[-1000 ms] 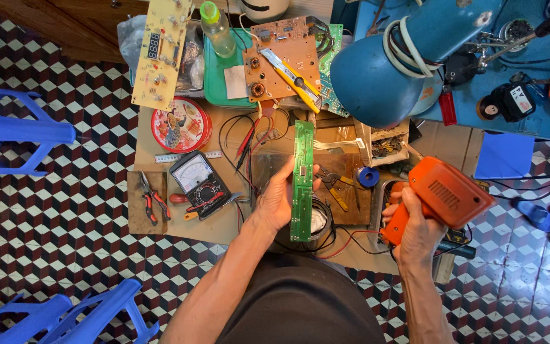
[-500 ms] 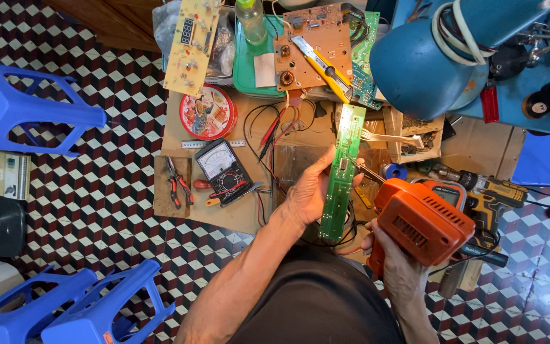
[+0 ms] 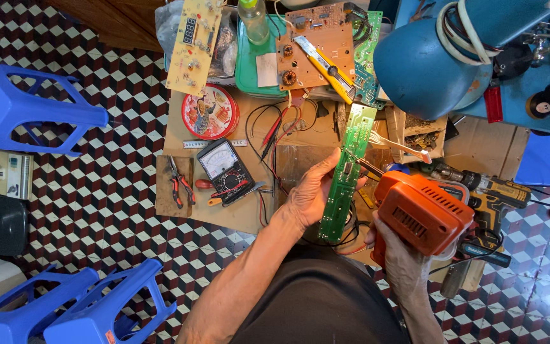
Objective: The person uses a heat gun to apply heat to a green circuit board, then flips it to heat the other side. They repeat this process on multiple boards, occasionally using a multimeter to test connections.
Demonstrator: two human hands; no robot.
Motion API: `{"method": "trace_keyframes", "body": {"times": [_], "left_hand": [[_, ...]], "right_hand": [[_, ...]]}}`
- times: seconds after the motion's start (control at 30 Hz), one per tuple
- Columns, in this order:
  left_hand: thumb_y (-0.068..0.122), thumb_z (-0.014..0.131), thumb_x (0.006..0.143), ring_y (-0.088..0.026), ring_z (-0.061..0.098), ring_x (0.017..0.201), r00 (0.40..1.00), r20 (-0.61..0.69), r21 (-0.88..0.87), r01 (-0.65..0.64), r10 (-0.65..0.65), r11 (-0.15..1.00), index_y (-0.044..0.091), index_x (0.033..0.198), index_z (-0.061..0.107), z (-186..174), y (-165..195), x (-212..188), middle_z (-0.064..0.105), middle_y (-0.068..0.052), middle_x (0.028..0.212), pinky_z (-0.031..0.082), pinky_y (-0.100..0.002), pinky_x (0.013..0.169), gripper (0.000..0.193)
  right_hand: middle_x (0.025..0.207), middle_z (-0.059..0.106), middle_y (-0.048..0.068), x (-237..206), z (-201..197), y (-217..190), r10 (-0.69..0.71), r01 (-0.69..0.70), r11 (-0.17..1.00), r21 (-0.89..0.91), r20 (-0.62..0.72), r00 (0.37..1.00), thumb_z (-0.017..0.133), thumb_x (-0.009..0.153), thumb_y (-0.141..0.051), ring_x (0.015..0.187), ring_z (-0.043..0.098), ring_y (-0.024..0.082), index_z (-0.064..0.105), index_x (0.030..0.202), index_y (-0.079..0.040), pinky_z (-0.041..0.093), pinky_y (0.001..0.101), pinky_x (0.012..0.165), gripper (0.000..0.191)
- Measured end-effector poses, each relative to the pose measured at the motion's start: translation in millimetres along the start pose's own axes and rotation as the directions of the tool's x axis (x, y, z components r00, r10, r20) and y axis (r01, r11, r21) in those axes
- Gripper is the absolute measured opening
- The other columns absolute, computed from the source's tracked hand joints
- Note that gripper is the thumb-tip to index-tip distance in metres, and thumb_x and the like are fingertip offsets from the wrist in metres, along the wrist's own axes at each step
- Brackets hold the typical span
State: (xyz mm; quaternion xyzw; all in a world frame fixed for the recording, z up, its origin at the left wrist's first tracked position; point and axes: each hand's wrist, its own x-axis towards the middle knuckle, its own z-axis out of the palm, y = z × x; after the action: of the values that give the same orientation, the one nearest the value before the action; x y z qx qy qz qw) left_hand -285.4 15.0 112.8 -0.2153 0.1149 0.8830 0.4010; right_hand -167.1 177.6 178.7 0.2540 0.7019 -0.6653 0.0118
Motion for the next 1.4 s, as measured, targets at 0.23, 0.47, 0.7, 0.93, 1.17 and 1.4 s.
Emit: {"method": "trace_keyframes", "body": {"times": [0.23,0.47,0.7,0.93,1.17,1.4], "left_hand": [[0.035,0.07,0.1,-0.025,0.072,0.1,0.999,0.0,-0.008,-0.033,0.033,0.999,0.001,0.128,0.063,4,1,-1,0.071,-0.015,0.112,0.062,-0.035,0.092,0.045],[0.034,0.069,0.101,-0.025,0.072,0.098,0.999,0.0,0.01,-0.048,0.048,0.999,0.001,0.129,0.062,7,3,-4,0.071,-0.016,0.111,0.062,-0.034,0.09,0.044],[0.033,0.069,0.101,-0.026,0.072,0.097,0.999,-0.017,0.012,-0.035,0.035,0.999,0.0,0.128,0.063,10,5,-4,0.071,-0.017,0.111,0.062,-0.034,0.087,0.043],[0.033,0.068,0.102,-0.024,0.072,0.096,0.999,0.009,0.045,-0.045,0.045,0.998,0.003,0.131,0.064,13,7,-4,0.072,-0.014,0.111,0.061,-0.032,0.08,0.042],[0.034,0.068,0.102,-0.025,0.073,0.095,0.999,-0.017,0.053,-0.046,0.047,0.998,0.004,0.128,0.065,15,5,-7,0.072,-0.013,0.108,0.061,-0.031,0.074,0.039],[0.034,0.067,0.102,-0.024,0.074,0.092,0.998,-0.023,0.048,-0.06,0.061,0.997,0.005,0.127,0.065,16,4,-8,0.072,-0.01,0.105,0.062,-0.029,0.071,0.038]], "right_hand": [[0.084,0.07,0.009,2,-3,7,-0.009,0.009,1.0,0.02,0.014,1.0,0.069,0.095,-0.015,0.071,0.071,0.016,0.063,0.117,-0.002,0.064,0.0299,0.065,0.026],[0.086,0.07,0.008,3,-1,6,-0.005,0.005,1.0,0.006,0.009,1.0,0.068,0.094,-0.015,0.072,0.072,0.017,0.063,0.116,-0.003,0.065,0.0307,0.063,0.026],[0.083,0.07,0.01,5,0,-1,0.035,-0.035,0.998,0.059,0.004,0.999,0.069,0.094,-0.014,0.069,0.071,0.017,0.064,0.119,-0.002,0.064,0.0307,0.061,0.029],[0.087,0.07,0.011,5,-1,-1,0.026,-0.022,0.992,0.121,-0.029,0.999,0.071,0.094,-0.012,0.069,0.072,0.018,0.064,0.117,0.0,0.064,0.0318,0.059,0.027],[0.089,0.071,0.013,0,-4,1,0.045,-0.04,0.99,0.135,-0.033,0.998,0.07,0.093,-0.011,0.07,0.073,0.019,0.063,0.118,0.0,0.065,0.0317,0.058,0.028],[0.088,0.071,0.013,-2,-4,0,0.092,-0.087,0.988,0.129,-0.036,0.995,0.069,0.093,-0.011,0.069,0.072,0.018,0.063,0.119,-0.001,0.063,0.03,0.055,0.029]]}}
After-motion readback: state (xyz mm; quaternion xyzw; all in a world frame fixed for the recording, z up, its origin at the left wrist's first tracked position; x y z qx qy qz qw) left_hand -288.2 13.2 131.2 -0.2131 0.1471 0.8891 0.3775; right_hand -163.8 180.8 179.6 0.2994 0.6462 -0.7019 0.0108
